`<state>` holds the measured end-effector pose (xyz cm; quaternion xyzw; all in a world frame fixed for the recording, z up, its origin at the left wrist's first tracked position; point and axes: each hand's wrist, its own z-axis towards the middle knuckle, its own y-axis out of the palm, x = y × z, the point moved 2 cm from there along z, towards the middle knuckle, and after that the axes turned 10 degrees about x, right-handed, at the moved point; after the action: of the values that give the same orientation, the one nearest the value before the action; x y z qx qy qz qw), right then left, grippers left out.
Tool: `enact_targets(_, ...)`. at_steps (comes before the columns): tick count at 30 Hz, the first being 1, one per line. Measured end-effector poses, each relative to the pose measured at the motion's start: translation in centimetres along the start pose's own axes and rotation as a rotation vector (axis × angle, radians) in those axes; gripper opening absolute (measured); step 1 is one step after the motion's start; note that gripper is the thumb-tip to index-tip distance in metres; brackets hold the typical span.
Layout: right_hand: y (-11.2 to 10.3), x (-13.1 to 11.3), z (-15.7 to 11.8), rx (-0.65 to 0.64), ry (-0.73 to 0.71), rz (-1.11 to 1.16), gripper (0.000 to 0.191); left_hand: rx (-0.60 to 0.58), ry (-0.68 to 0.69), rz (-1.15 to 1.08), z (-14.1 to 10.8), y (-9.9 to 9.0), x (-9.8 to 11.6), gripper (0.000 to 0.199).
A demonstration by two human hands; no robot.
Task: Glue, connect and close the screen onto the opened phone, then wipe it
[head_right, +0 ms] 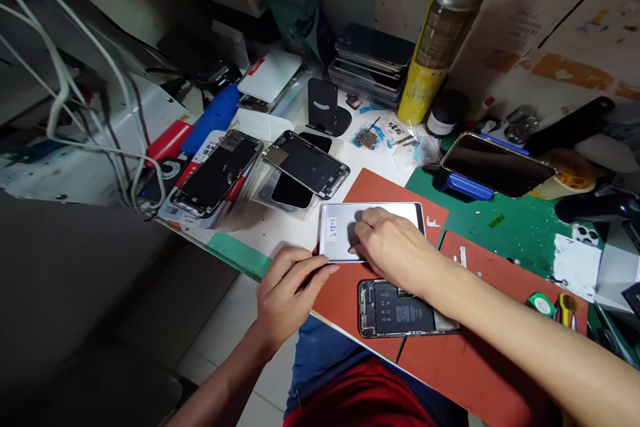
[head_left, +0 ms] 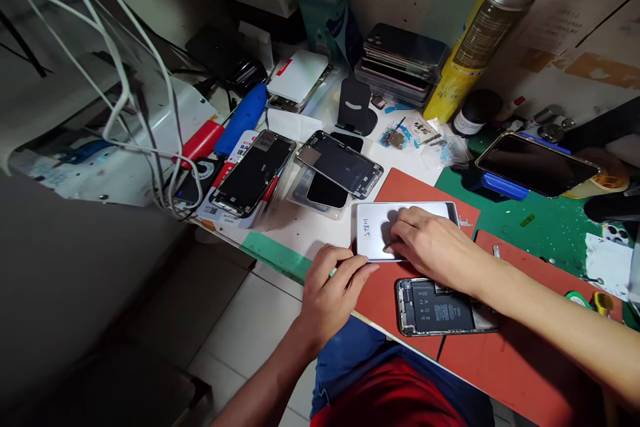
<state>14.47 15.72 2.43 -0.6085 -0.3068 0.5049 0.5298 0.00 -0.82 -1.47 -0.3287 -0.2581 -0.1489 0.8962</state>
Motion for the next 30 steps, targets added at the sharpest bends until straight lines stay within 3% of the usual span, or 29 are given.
enact_targets(6, 0.4, -0.8, 0.7, -0.042, -0.201, -0.15, 0.029, -0.005, -0.01, 0.002, -0.1, 0.1, 0.1, 0.013)
enact_targets(10, 0.2, -0.6, 1.2, -0.09, -0.35, -0.159, 0.027, -0.01, -0.012, -0.002, -0.1, 0.1, 0.0, 0.012)
enact_targets(15, 0.2, -0.2, 1.7, -0.126, -0.386, -0.109, 0.031, -0.014, -0.013, 0.0, -0.3, 0.1, 0.0, 0.015)
enact_targets(19, -0.3, 0.8, 1.7, -0.164, -0.297, -0.011, 0.026, -0.012, -0.011, 0.004, -0.3, 0.1, -0.1, 0.018)
enact_targets(25, -2.4, 2.2, 1.6, -0.218, 0.085, 0.08, 0.023, -0.028, 0.003, 0.004, -0.3, 0.2, -0.2, 0.017)
enact_targets(30, -2.0, 2.0, 2.8, -0.315, 0.303, 0.08, 0.032, -0.03, 0.003, 0.012, -0.3, 0.2, -0.3, 0.018)
